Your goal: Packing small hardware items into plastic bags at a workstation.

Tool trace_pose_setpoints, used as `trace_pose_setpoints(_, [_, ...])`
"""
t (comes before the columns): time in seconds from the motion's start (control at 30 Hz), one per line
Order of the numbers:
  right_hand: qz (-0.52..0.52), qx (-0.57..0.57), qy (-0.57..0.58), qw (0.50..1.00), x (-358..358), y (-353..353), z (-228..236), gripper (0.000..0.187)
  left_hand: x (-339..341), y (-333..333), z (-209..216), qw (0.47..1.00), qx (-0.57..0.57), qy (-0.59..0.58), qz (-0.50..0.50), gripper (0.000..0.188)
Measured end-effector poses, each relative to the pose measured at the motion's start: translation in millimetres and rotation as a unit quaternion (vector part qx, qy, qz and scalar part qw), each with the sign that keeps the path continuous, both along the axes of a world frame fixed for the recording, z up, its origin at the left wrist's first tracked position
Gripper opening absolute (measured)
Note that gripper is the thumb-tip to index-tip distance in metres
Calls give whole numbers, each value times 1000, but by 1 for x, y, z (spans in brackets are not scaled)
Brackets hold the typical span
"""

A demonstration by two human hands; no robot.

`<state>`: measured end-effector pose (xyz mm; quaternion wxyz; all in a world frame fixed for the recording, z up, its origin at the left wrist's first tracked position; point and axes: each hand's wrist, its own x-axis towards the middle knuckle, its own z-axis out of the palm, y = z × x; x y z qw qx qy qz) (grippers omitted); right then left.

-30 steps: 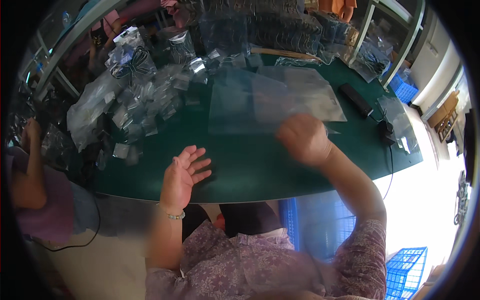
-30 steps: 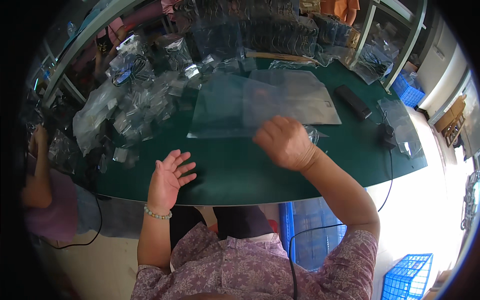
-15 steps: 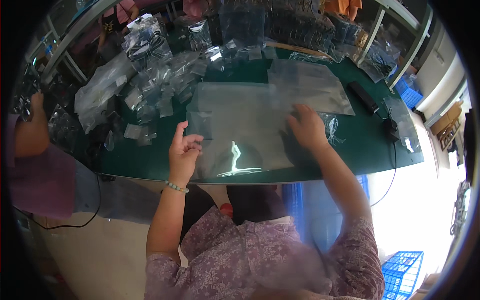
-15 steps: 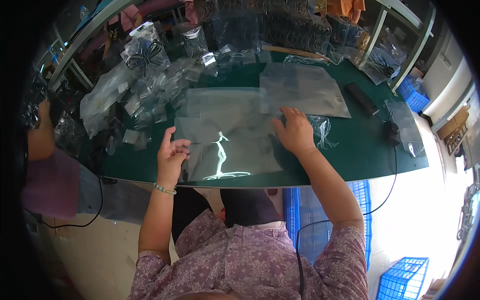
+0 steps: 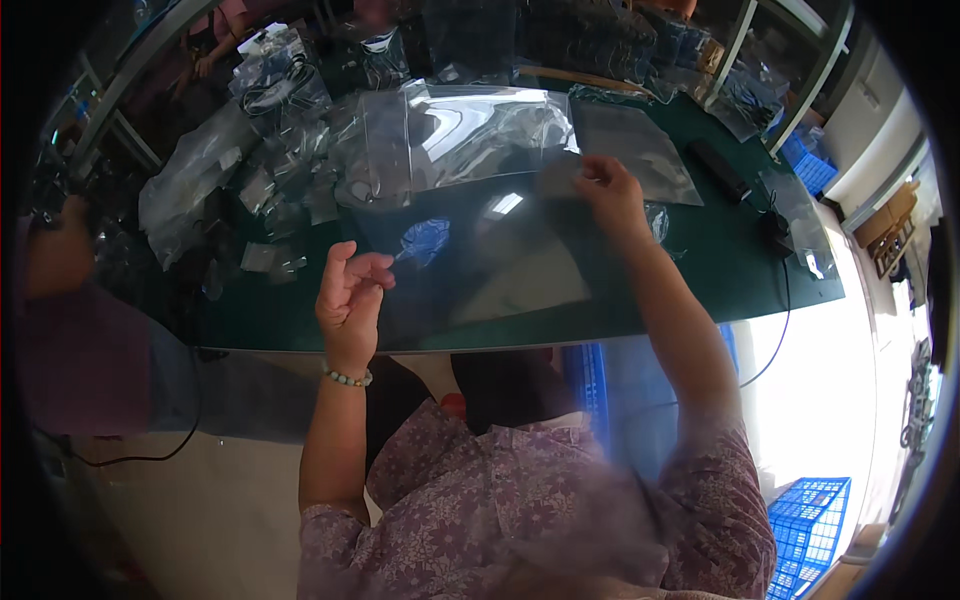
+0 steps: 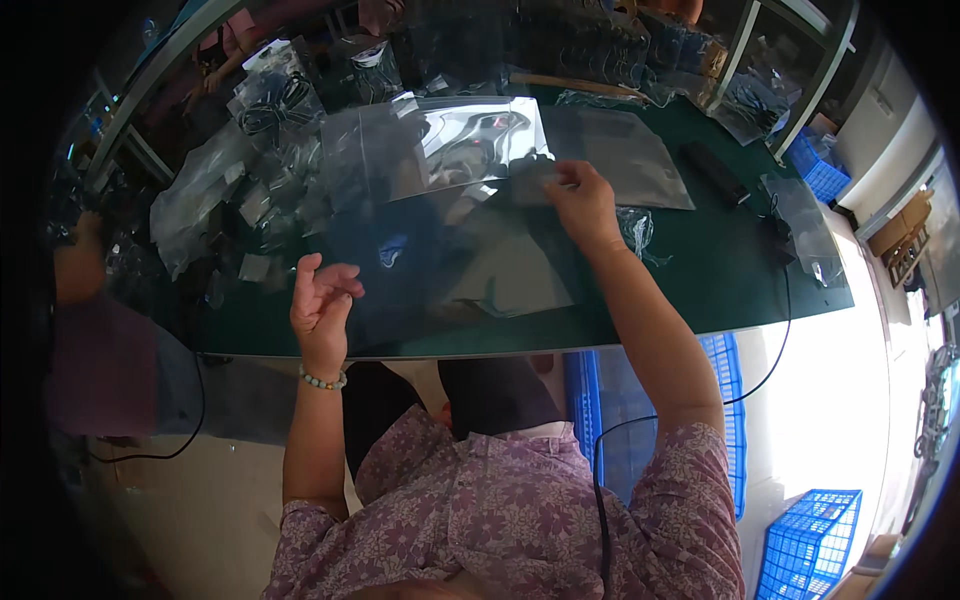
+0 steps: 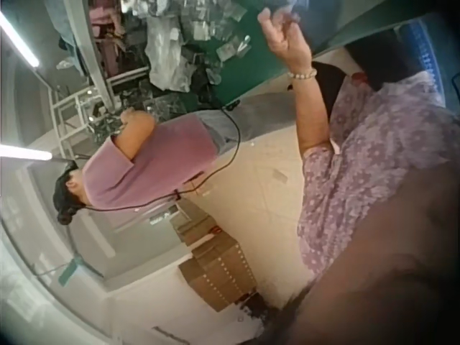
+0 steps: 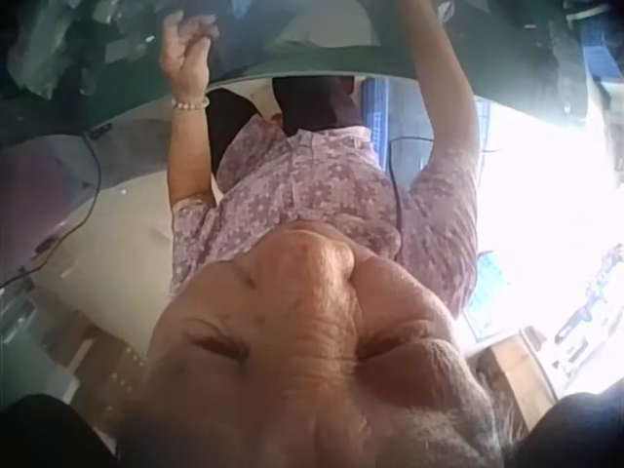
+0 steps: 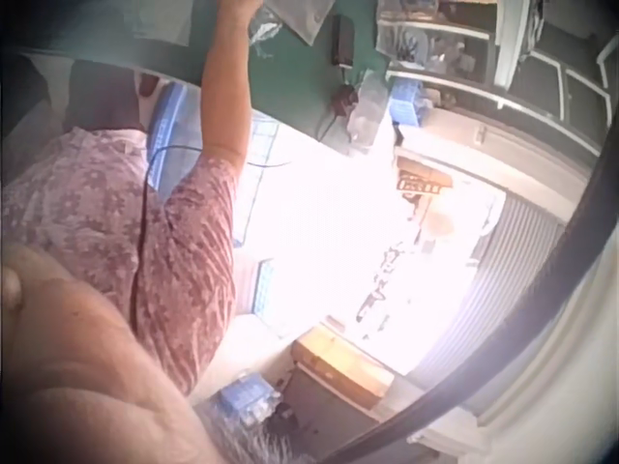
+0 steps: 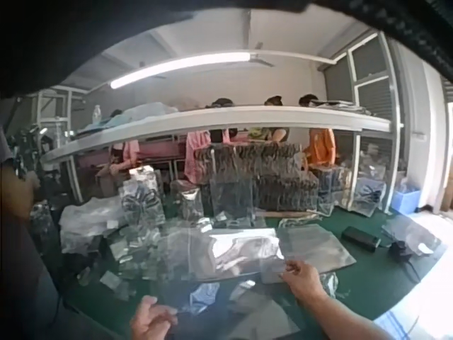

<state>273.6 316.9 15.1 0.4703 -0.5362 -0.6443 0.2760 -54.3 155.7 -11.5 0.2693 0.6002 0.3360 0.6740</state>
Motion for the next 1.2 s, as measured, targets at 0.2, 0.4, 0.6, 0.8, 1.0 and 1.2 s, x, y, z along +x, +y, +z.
trace_pose_setpoints(0.2, [32,-20,192,981,-7,-23,27,33,0,4,-1,999,-5,-7,48,63])
trace_pose_setpoints(0.4, [197,-174,359,896,-2,-45,51,32,1,10,-14,996,-30,-55,67,74])
trace_pose_setpoints(0.6, [470,-147,474,730,16,-50,45,26,-2,10,-5,973,-136,90,166,74])
trace_pose_setpoints(0.8, [568,-23,461,682,3,-73,61,15,-2,6,31,942,-66,202,261,62])
trace_pose_setpoints(1.0, [602,-23,480,638,0,-78,63,19,0,12,54,980,-177,-5,87,57])
trace_pose_setpoints(1.2, [601,-103,586,534,-14,-92,62,24,2,18,53,959,-264,-51,85,46])
